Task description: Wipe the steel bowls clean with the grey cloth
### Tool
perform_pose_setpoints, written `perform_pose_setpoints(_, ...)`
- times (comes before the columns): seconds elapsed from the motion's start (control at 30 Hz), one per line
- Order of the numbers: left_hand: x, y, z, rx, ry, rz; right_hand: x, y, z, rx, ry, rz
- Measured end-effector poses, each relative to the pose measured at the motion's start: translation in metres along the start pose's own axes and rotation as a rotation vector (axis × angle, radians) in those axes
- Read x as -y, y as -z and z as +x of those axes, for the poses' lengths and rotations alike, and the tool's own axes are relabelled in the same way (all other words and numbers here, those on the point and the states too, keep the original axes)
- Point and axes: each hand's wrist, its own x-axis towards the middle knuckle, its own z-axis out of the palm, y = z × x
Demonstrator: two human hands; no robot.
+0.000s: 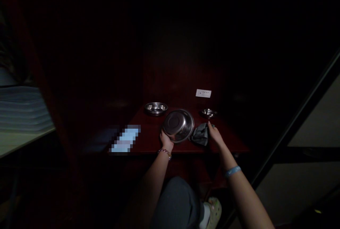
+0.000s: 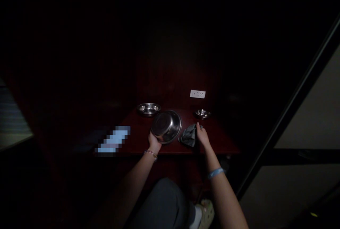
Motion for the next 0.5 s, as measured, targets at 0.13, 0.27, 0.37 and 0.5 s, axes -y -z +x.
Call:
perform_pose_setpoints(0.13,-0.002,-0.002,-0.002,-0.019,0.044,-0.029,0.012,-0.002,-0.008,0.246,-0.252,0.680)
perform_pose_setpoints(0.27,-0.006,-0.005,-0.006,-0.046,0.072,-0.065,0.014,-0.007,-0.013,0.278,-0.339,0.946)
perform_pose_setpoints(0.37,-0.007,-0.005,-0.007,-0.062,0.096,-0.067,0.010,-0.016,-0.014,0.247,-0.389,0.944)
perform_pose_setpoints(0.5,-0.006,-0.005,-0.007,-0.044,0.081,-0.059,0.000,-0.023,-0.014,0.276,-0.357,0.742)
